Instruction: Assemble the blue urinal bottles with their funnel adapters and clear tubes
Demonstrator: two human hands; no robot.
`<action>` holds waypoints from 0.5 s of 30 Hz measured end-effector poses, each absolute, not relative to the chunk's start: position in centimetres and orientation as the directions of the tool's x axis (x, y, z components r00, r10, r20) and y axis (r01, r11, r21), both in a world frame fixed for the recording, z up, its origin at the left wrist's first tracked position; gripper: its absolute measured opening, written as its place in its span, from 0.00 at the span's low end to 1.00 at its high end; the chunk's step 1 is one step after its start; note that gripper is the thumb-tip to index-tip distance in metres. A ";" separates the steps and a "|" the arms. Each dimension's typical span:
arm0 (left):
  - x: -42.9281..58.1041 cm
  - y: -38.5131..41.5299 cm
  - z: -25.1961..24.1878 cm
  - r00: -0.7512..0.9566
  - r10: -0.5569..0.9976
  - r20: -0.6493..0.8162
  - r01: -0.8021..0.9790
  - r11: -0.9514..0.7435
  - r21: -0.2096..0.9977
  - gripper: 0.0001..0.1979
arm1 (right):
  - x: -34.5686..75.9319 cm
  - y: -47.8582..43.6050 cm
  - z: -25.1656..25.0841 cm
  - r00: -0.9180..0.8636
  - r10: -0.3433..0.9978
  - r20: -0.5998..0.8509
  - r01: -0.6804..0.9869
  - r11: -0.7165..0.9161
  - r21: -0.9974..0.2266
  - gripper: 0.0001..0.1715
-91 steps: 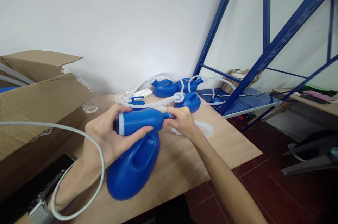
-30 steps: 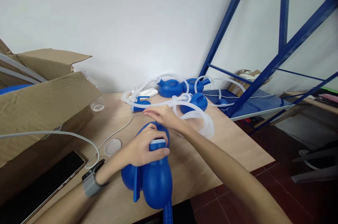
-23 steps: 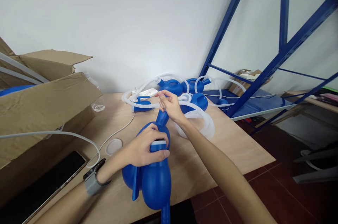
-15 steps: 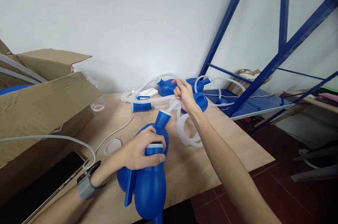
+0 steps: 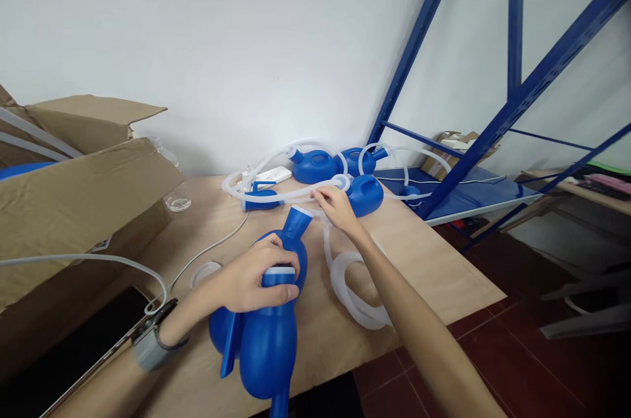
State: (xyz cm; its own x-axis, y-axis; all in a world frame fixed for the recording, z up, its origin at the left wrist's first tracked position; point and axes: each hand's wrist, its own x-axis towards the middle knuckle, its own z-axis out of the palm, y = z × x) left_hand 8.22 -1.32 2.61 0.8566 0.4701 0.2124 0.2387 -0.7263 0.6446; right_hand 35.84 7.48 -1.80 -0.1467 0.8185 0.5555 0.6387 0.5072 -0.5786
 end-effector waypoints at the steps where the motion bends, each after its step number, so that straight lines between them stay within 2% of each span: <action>1: 8.1 -1.1 2.6 0.855 0.477 0.206 0.246 -0.721 0.648 0.15 | 35.9 7.6 -2.2 -0.176 0.818 0.547 0.640 0.517 -0.568 0.29; 5: 7.6 -0.5 2.7 0.847 0.492 0.204 0.249 -0.704 0.665 0.15 | 35.6 8.0 -3.0 -0.292 0.833 0.469 0.611 0.540 -0.579 0.27; 11: 7.5 -0.3 2.5 0.842 0.499 0.204 0.248 -0.695 0.675 0.16 | 34.6 7.3 -0.5 -0.346 0.861 0.372 0.415 0.496 -0.763 0.25; 15: 7.6 -0.4 2.5 0.846 0.499 0.186 0.253 -0.685 0.683 0.16 | 33.7 6.3 1.5 -0.405 0.839 0.363 0.479 0.533 -0.697 0.22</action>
State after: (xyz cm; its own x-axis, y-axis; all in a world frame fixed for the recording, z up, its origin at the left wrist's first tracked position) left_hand 7.56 -0.39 2.53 0.8462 0.4992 0.1864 0.2535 -0.6849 0.6832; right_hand 33.72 6.30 1.53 -0.4053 0.8392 0.3626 0.4793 0.5328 -0.6974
